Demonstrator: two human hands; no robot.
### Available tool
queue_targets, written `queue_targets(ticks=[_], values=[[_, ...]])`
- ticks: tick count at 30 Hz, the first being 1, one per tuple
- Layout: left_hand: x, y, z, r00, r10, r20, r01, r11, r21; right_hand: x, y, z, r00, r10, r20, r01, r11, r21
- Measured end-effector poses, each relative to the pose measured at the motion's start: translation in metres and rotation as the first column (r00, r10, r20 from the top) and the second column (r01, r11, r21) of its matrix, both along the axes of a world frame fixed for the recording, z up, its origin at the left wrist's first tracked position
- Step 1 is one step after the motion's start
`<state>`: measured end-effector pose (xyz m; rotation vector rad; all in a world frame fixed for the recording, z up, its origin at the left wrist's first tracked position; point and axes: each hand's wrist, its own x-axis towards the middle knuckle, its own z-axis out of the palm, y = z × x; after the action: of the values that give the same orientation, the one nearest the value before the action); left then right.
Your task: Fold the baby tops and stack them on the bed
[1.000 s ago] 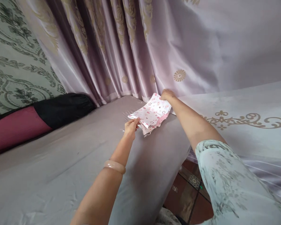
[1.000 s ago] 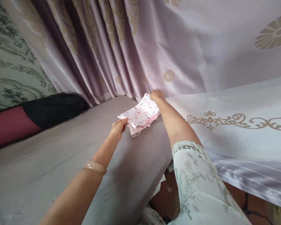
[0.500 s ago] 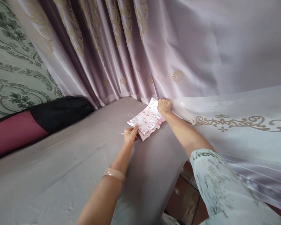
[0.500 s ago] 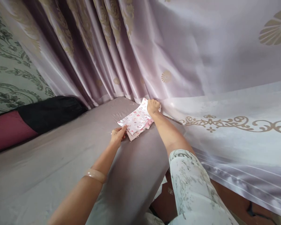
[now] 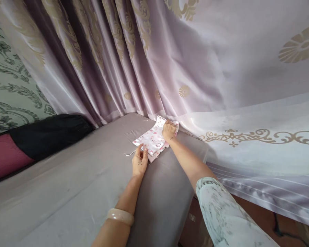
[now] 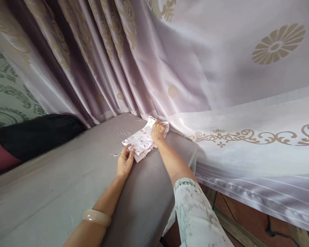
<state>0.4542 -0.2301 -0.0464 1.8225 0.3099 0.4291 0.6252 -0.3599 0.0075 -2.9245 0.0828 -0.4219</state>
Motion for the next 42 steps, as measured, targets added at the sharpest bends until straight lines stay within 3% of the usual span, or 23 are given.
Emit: queue_targets(ticks=[3,8,21,28,35,38,42], values=[[-0.001,-0.001,0.002,0.999,-0.032,0.011,0.031,0.995,0.100,0.003,-0.003,-0.005,1.000,-0.015,-0.009,0.015,1.000,0.016],[0.001,-0.001,-0.001,1.000,-0.026,-0.002,0.026,0.987,0.162,0.008,-0.006,-0.006,0.998,-0.015,-0.064,0.017,1.000,0.025],[0.000,0.001,-0.005,0.999,-0.026,-0.018,0.028,0.990,0.139,0.005,-0.012,-0.017,0.997,0.076,-0.008,-0.076,0.989,-0.126],[-0.003,0.001,-0.004,0.998,-0.018,-0.056,0.026,0.987,0.157,0.007,-0.019,-0.030,0.997,-0.011,-0.080,0.007,0.999,-0.041],[-0.004,0.002,-0.002,0.994,-0.033,-0.101,0.051,0.981,0.186,0.004,-0.022,-0.022,0.993,0.002,-0.116,-0.006,0.999,-0.034],[-0.004,0.003,0.001,0.988,-0.046,-0.146,0.078,0.972,0.222,-0.004,-0.019,-0.016,0.992,0.061,-0.112,-0.067,0.996,-0.053],[-0.005,0.005,0.003,0.981,-0.113,-0.155,0.147,0.963,0.224,-0.031,0.003,-0.012,0.947,0.303,-0.109,-0.312,0.947,-0.078]])
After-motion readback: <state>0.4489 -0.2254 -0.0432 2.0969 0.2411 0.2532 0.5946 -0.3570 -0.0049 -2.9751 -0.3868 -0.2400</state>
